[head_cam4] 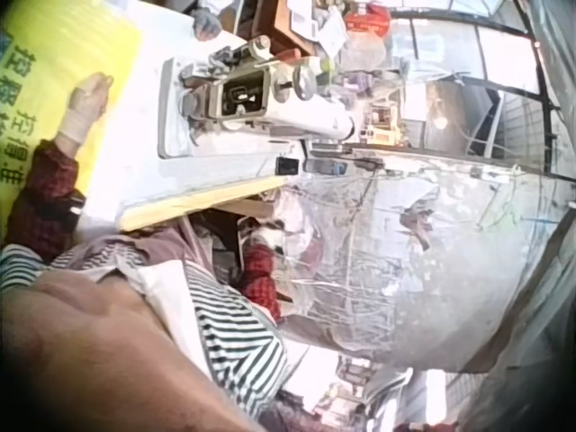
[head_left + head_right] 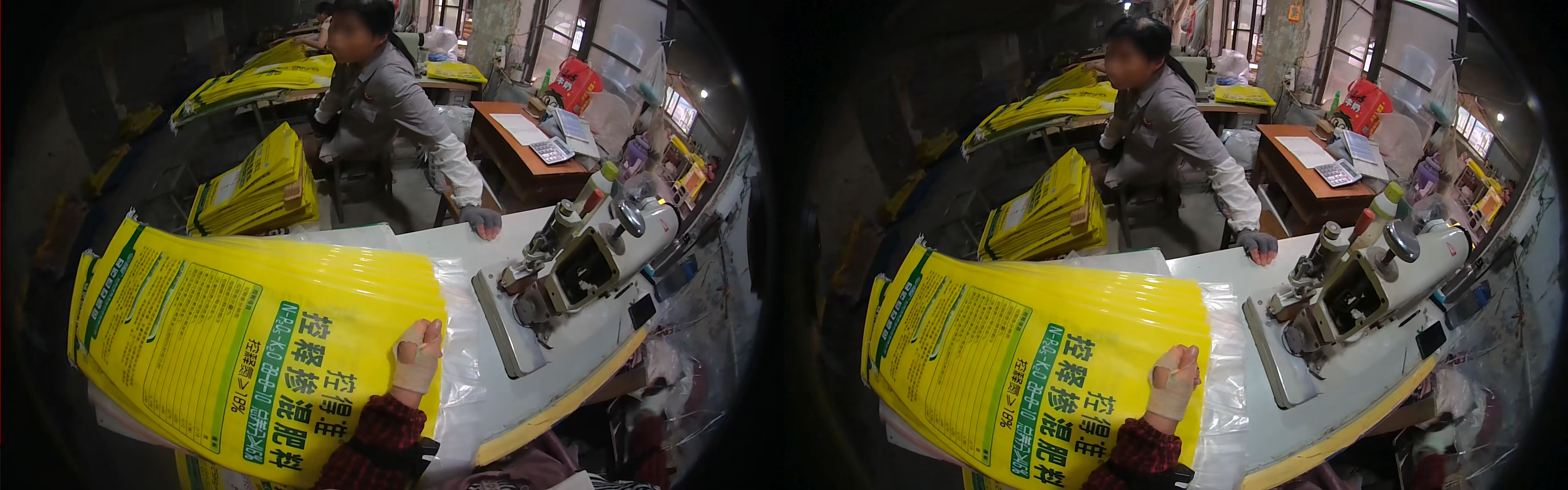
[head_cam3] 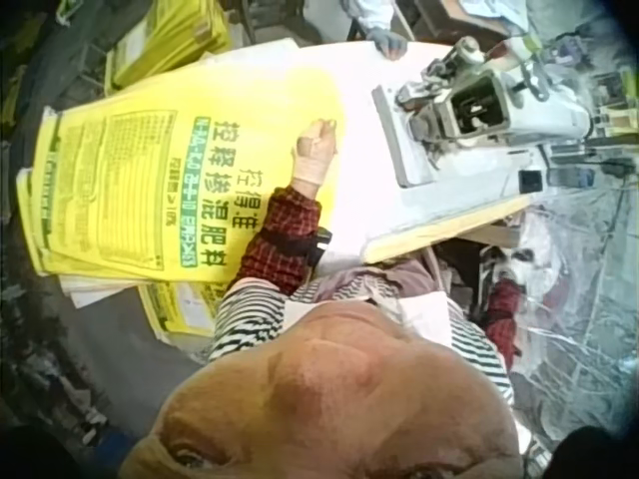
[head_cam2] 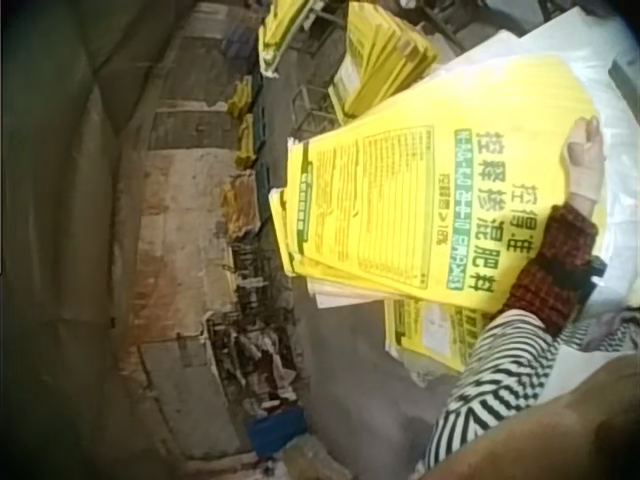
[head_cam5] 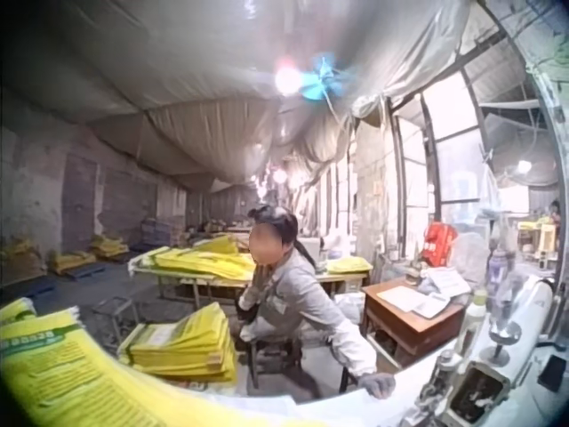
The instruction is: The person inserts a clear plastic liner into a yellow bag by hand, folds the top edges together, and places the finished bag onto a stack before repeating the process.
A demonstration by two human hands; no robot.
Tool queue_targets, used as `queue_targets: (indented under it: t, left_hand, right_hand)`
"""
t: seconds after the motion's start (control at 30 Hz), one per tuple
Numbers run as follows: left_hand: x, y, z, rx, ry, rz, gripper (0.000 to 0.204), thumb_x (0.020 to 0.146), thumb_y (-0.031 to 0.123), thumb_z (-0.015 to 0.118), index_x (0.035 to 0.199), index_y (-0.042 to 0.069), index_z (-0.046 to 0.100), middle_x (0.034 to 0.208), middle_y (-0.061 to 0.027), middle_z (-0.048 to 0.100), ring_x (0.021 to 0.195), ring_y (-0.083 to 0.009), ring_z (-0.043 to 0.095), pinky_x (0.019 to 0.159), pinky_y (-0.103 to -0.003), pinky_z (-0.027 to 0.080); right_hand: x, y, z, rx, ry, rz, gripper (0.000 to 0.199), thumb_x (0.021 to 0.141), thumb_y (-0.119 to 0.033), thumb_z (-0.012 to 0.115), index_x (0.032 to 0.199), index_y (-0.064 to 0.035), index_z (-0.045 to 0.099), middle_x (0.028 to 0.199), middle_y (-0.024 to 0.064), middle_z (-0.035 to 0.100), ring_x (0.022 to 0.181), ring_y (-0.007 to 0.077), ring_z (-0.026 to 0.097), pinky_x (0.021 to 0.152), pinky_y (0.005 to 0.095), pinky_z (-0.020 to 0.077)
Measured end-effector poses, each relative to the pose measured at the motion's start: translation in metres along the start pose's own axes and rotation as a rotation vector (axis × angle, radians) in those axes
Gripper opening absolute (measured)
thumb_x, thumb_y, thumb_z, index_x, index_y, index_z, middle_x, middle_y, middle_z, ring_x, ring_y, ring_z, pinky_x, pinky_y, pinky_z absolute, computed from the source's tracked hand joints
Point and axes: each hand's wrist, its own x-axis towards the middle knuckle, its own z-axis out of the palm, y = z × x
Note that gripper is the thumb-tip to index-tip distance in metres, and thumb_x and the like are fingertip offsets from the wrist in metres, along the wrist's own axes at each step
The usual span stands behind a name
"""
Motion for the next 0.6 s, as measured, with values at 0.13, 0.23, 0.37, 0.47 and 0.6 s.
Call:
queue_targets:
  t: [0.13,0.23,0.37,0.47,0.6]
  left_hand:
    - [0.002,-0.002,0.002,-0.058,0.005,-0.058,0.024,0.098,0.022,0.059,0.085,0.001,0.058,0.067,-0.0021,0.056,0.059,-0.0101,0.054,0.054,-0.025,0.044]
    - [0.001,-0.003,0.002,-0.086,-0.014,-0.071,0.020,0.096,0.019,0.061,0.089,0.001,0.060,0.072,-0.0026,0.059,0.062,-0.0097,0.056,0.056,-0.024,0.046]
    - [-0.001,-0.002,0.002,-0.057,-0.049,-0.034,0.016,0.095,0.017,0.062,0.093,0.001,0.061,0.077,-0.0031,0.062,0.066,-0.0098,0.059,0.060,-0.024,0.048]
    - [-0.002,-0.001,0.002,-0.049,-0.073,-0.018,0.014,0.095,0.015,0.061,0.094,0.001,0.062,0.079,-0.0032,0.063,0.069,-0.0102,0.060,0.064,-0.024,0.049]
    - [-0.001,-0.001,0.001,-0.013,-0.135,-0.022,0.012,0.094,0.012,0.060,0.094,0.000,0.062,0.080,-0.0035,0.063,0.072,-0.0105,0.061,0.068,-0.024,0.050]
  right_hand:
    - [-0.149,0.050,0.107,-0.194,-0.481,0.441,0.021,0.101,-0.033,0.049,0.092,-0.0149,0.057,0.085,0.0012,0.059,0.067,0.0140,0.057,0.059,0.0296,0.0492]
    - [-0.223,0.045,0.176,-0.443,-0.970,0.357,0.013,0.096,-0.013,0.059,0.085,-0.0067,0.055,0.075,0.0018,0.058,0.066,0.0139,0.058,0.062,0.0295,0.0509]
    - [-0.247,0.034,0.221,-0.455,-1.015,0.543,0.016,0.091,-0.017,0.067,0.085,-0.0039,0.059,0.079,0.0053,0.063,0.071,0.0158,0.062,0.069,0.0289,0.0514]
    - [-0.241,0.040,0.221,-0.355,-0.893,0.877,0.030,0.096,-0.018,0.058,0.070,-0.0038,0.054,0.076,0.0077,0.060,0.069,0.0187,0.059,0.067,0.0322,0.0503]
    - [-0.236,0.056,0.210,-0.492,-1.226,0.374,0.027,0.095,-0.015,0.059,0.071,-0.0027,0.051,0.074,0.0073,0.055,0.071,0.0181,0.054,0.068,0.0349,0.0469]
